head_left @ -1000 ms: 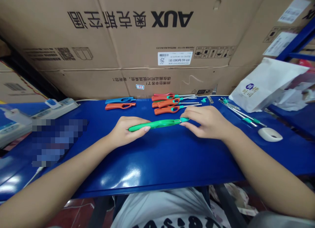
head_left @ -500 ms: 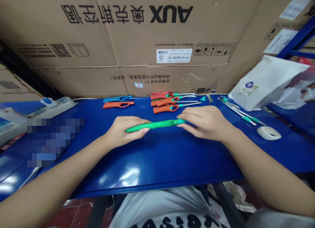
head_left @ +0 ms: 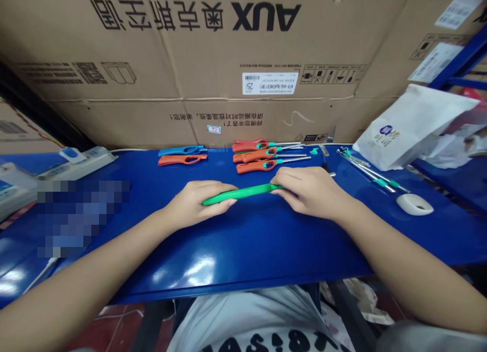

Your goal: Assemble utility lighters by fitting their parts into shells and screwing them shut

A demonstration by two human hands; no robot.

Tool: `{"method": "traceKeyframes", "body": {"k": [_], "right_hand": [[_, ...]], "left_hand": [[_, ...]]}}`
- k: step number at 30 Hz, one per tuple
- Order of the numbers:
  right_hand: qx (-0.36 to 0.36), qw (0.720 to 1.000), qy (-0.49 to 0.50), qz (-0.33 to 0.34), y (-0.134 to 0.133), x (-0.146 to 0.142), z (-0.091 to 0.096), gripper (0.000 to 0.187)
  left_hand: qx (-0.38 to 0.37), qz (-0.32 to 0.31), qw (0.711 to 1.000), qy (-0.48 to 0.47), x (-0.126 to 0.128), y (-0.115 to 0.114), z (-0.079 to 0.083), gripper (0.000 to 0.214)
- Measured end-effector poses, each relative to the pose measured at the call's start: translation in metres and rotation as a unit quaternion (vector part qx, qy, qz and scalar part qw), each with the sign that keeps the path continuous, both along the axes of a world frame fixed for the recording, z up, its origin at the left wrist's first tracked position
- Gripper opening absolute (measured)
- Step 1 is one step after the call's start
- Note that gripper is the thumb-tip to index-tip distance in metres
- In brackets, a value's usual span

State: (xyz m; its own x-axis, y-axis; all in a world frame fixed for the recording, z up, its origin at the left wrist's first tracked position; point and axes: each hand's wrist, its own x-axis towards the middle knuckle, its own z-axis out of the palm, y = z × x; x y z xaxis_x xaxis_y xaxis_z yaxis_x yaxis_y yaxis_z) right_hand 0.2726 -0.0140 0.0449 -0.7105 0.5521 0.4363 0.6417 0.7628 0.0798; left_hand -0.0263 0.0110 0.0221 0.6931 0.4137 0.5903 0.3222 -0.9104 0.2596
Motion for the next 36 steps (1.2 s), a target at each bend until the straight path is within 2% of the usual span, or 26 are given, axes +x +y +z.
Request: {"method": "traceKeyframes", "body": {"k": [2, 5, 8, 10, 13, 18, 22, 23, 25, 28, 30, 33, 36], "right_hand": [[-0.02, 1.0, 0.015, 0.008, 0.004, 0.002, -0.003, 0.018], [-0.032, 0.999, 0.038, 0.014, 0.008, 0.006, -0.005, 0.03], [-0.011, 0.999, 0.047, 0.012, 0.01, 0.01, -0.004, 0.028], [0.011, 0.999, 0.03, 0.014, 0.009, 0.011, -0.002, 0.021], [0.038, 0.999, -0.009, 0.025, 0.008, 0.008, -0.003, 0.024], [0.069, 0.996, -0.032, 0.045, 0.009, 0.0, -0.013, 0.027], [0.061, 0.996, -0.003, 0.059, 0.009, -0.001, -0.014, 0.023], [0.058, 0.997, -0.001, 0.06, 0.008, 0.0, -0.013, 0.023], [0.049, 0.997, -0.008, 0.063, 0.008, 0.0, -0.012, 0.024], [0.021, 0.997, -0.033, 0.061, 0.009, 0.0, -0.014, 0.025], [-0.006, 0.997, -0.045, 0.056, 0.011, 0.0, -0.017, 0.026], [-0.062, 0.996, -0.055, 0.037, 0.013, -0.001, -0.019, 0.025], [-0.142, 0.988, -0.056, 0.002, 0.014, 0.0, -0.016, 0.018]], "left_hand": [[0.003, 0.003, 1.0, 0.007, -0.002, 0.002, 0.002, 0.026], [0.009, 0.007, 1.0, 0.003, -0.004, 0.005, 0.003, 0.025], [0.004, 0.016, 1.0, -0.009, -0.006, 0.008, 0.002, 0.024], [-0.008, 0.023, 1.0, -0.016, -0.006, 0.009, 0.001, 0.024], [-0.04, 0.02, 0.999, -0.028, -0.005, 0.009, 0.0, 0.023], [-0.141, 0.036, 0.988, -0.052, 0.003, 0.001, 0.0, 0.022], [-0.309, 0.061, 0.947, -0.065, 0.01, -0.006, 0.001, 0.043], [-0.332, 0.064, 0.939, -0.064, 0.012, -0.007, 0.0, 0.046], [-0.317, 0.06, 0.944, -0.065, 0.013, -0.009, -0.002, 0.043], [-0.204, 0.039, 0.976, -0.064, 0.013, -0.008, -0.007, 0.029], [-0.146, 0.028, 0.988, -0.05, 0.01, -0.006, -0.011, 0.024], [-0.118, 0.022, 0.993, 0.0, 0.006, 0.001, -0.013, 0.026], [-0.116, 0.001, 0.988, 0.101, 0.004, 0.005, -0.008, 0.033]]}}
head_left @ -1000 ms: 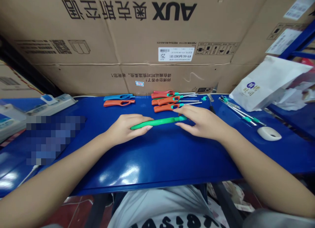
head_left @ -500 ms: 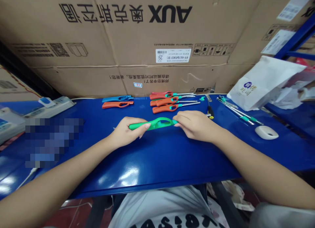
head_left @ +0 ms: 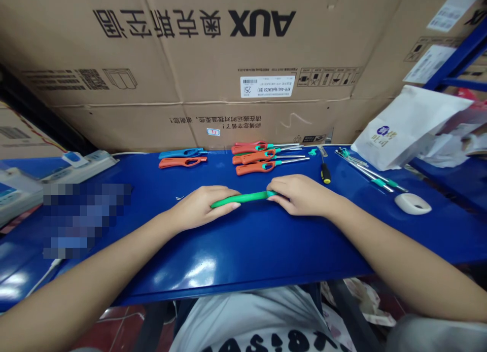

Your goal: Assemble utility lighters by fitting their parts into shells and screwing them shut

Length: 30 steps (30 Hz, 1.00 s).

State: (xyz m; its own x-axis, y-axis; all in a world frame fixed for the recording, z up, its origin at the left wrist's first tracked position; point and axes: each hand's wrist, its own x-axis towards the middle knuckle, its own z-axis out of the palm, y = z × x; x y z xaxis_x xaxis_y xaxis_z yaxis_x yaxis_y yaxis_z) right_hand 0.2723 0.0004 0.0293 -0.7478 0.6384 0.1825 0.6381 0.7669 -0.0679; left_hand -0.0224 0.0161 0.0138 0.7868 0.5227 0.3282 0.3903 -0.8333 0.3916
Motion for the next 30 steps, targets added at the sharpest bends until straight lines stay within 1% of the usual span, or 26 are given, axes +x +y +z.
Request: {"method": "traceKeyframes", "body": {"k": [2, 4, 7, 10, 12, 14, 15, 16, 17, 18, 19, 20, 21, 23, 26, 28, 30], "right_hand": [[-0.041, 0.999, -0.003, -0.025, 0.001, 0.002, 0.003, 0.012], [-0.062, 0.997, -0.001, -0.041, 0.002, 0.004, 0.005, 0.011], [-0.086, 0.995, 0.004, -0.058, 0.006, 0.01, 0.003, 0.014], [-0.115, 0.991, 0.008, -0.073, 0.013, 0.017, 0.0, 0.016], [-0.142, 0.987, 0.014, -0.072, 0.017, 0.023, -0.001, 0.021], [-0.158, 0.984, 0.015, -0.078, 0.02, 0.029, 0.002, 0.032], [-0.153, 0.982, 0.012, -0.106, 0.021, 0.032, 0.004, 0.039], [-0.134, 0.977, 0.004, -0.167, 0.022, 0.036, 0.007, 0.045], [-0.108, 0.958, -0.008, -0.265, 0.023, 0.04, 0.009, 0.052], [-0.08, 0.924, -0.022, -0.373, 0.024, 0.045, 0.012, 0.057], [-0.059, 0.88, -0.04, -0.47, 0.026, 0.05, 0.013, 0.061], [-0.052, 0.837, -0.06, -0.541, 0.028, 0.055, 0.014, 0.065], [-0.059, 0.808, -0.08, -0.581, 0.031, 0.06, 0.013, 0.067], [-0.107, 0.782, -0.11, -0.604, 0.038, 0.069, 0.011, 0.069], [-0.167, 0.78, -0.102, -0.595, 0.046, 0.077, 0.007, 0.055], [-0.168, 0.786, -0.087, -0.588, 0.047, 0.078, 0.01, 0.047], [-0.134, 0.791, -0.077, -0.592, 0.042, 0.077, 0.018, 0.045]], "left_hand": [[-0.003, -0.01, 0.998, 0.067, 0.0, 0.0, 0.004, 0.037], [-0.012, 0.005, 0.995, 0.099, 0.001, -0.001, 0.007, 0.037], [-0.035, 0.027, 0.993, 0.106, 0.001, -0.001, 0.006, 0.032], [-0.055, 0.027, 0.994, 0.094, -0.001, 0.003, 0.004, 0.027], [-0.065, 0.029, 0.994, 0.081, -0.002, 0.005, 0.002, 0.026], [-0.075, 0.034, 0.994, 0.068, -0.002, 0.005, 0.002, 0.025], [-0.078, 0.038, 0.994, 0.061, -0.001, 0.004, 0.001, 0.025], [-0.081, 0.042, 0.994, 0.053, 0.001, 0.002, 0.001, 0.024], [-0.083, 0.046, 0.994, 0.047, 0.002, 0.0, 0.0, 0.024], [-0.085, 0.05, 0.994, 0.041, 0.004, -0.003, -0.001, 0.024], [-0.088, 0.054, 0.994, 0.036, 0.007, -0.006, -0.002, 0.024], [-0.091, 0.057, 0.994, 0.031, 0.009, -0.008, -0.003, 0.024], [-0.093, 0.06, 0.994, 0.026, 0.011, -0.011, -0.005, 0.025], [-0.095, 0.066, 0.993, 0.017, 0.014, -0.016, -0.008, 0.026], [-0.1, 0.072, 0.992, 0.002, 0.018, -0.02, -0.012, 0.027], [-0.106, 0.081, 0.991, -0.01, 0.02, -0.021, -0.014, 0.027], [-0.118, 0.095, 0.988, -0.024, 0.021, -0.02, -0.016, 0.027]]}}
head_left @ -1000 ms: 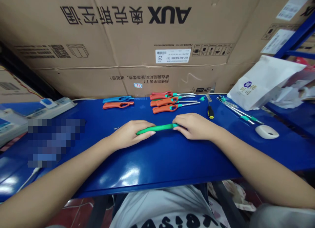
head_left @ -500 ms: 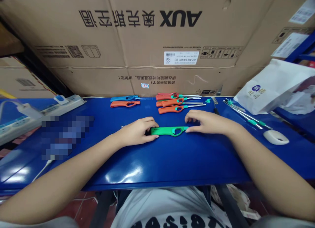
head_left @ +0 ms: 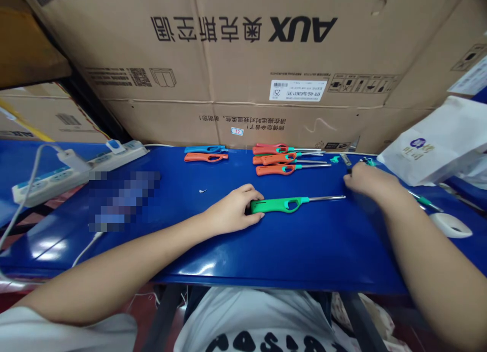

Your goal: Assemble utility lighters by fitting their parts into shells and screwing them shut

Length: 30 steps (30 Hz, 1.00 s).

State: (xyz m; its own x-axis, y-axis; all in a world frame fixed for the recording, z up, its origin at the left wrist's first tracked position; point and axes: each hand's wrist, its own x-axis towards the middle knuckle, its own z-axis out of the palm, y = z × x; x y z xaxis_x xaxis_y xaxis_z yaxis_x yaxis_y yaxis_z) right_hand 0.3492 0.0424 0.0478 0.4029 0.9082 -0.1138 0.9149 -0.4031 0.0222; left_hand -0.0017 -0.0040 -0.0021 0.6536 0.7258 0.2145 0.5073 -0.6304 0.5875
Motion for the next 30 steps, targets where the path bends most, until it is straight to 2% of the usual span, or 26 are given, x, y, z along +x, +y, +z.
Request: {"method": "traceKeyframes", "body": {"k": [2, 4, 6, 7, 9, 11, 14, 16, 19, 21, 25, 30], "right_hand": [[0.06, 0.998, -0.011, 0.004, -0.007, -0.004, 0.011, 0.05], [0.175, 0.983, 0.033, 0.044, -0.013, -0.013, 0.02, 0.051], [0.302, 0.931, 0.166, 0.124, -0.017, -0.031, 0.023, 0.041], [0.332, 0.896, 0.247, 0.159, -0.019, -0.044, 0.022, 0.039], [0.258, 0.849, 0.397, 0.234, -0.023, -0.075, 0.017, 0.036], [0.166, 0.793, 0.517, 0.276, -0.028, -0.109, 0.009, 0.035], [0.04, 0.743, 0.584, 0.324, -0.03, -0.153, -0.003, 0.036], [0.004, 0.741, 0.568, 0.359, -0.026, -0.172, -0.008, 0.031], [-0.006, 0.774, 0.516, 0.368, -0.015, -0.187, -0.013, 0.027], [-0.008, 0.786, 0.504, 0.357, -0.01, -0.192, -0.016, 0.027], [-0.006, 0.796, 0.494, 0.35, -0.006, -0.199, -0.019, 0.025], [-0.003, 0.794, 0.493, 0.356, -0.005, -0.204, -0.024, 0.026]], "left_hand": [[-0.014, 0.013, 1.0, -0.015, 0.0, 0.002, -0.002, 0.028], [-0.024, 0.019, 0.999, -0.027, -0.001, 0.004, -0.003, 0.029], [-0.027, 0.022, 0.999, -0.033, -0.001, 0.004, -0.003, 0.028], [-0.025, 0.023, 0.999, -0.033, -0.001, 0.003, -0.003, 0.028], [-0.017, 0.023, 0.999, -0.031, 0.001, -0.002, -0.002, 0.028], [-0.004, 0.017, 1.0, -0.021, 0.004, -0.01, -0.002, 0.028], [0.022, -0.005, 1.0, 0.002, 0.01, -0.021, -0.002, 0.028], [0.041, -0.013, 0.999, 0.007, 0.012, -0.025, -0.002, 0.029], [0.049, -0.018, 0.998, 0.018, 0.011, -0.025, 0.0, 0.028], [0.051, -0.027, 0.998, 0.024, 0.01, -0.023, 0.002, 0.028], [0.062, -0.032, 0.997, 0.031, 0.008, -0.021, 0.003, 0.029], [0.059, -0.024, 0.997, 0.032, 0.008, -0.021, 0.002, 0.031]]}}
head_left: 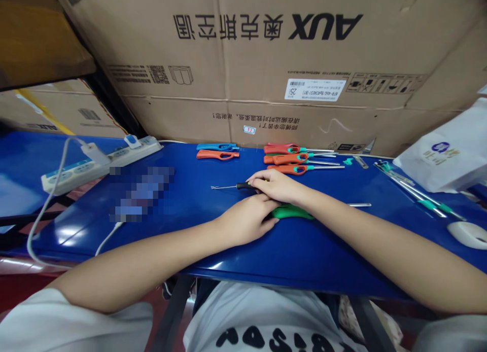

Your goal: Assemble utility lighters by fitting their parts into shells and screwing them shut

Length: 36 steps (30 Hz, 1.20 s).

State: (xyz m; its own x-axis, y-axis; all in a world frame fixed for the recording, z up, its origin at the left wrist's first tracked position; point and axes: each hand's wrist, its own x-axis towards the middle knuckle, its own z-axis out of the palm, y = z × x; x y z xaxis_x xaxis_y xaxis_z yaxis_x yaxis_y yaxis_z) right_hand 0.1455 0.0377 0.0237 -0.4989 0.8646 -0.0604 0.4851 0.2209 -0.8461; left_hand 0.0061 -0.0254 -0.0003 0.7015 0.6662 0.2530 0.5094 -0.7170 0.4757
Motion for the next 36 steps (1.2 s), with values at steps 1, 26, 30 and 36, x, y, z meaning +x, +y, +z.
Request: {"method": "traceKeyframes", "body": {"k": [1, 26, 30, 36], "right_hand": [[0.002, 1.0, 0.001, 0.0, 0.0, 0.0, -0.001, 0.025], [-0.08, 0.987, 0.126, -0.054, -0.007, 0.009, -0.001, 0.024], [-0.096, 0.981, 0.148, -0.078, -0.012, 0.016, 0.001, 0.026], [-0.132, 0.948, 0.246, -0.152, -0.021, 0.041, 0.007, 0.022]], "left_hand": [[0.0, -0.001, 1.0, 0.001, 0.0, 0.0, 0.0, 0.031], [-0.029, -0.016, 0.999, 0.005, 0.0, 0.003, 0.005, 0.033], [-0.026, -0.015, 1.0, -0.009, -0.001, 0.002, 0.004, 0.031], [-0.072, 0.016, 0.996, -0.049, -0.001, 0.003, 0.002, 0.037]]}}
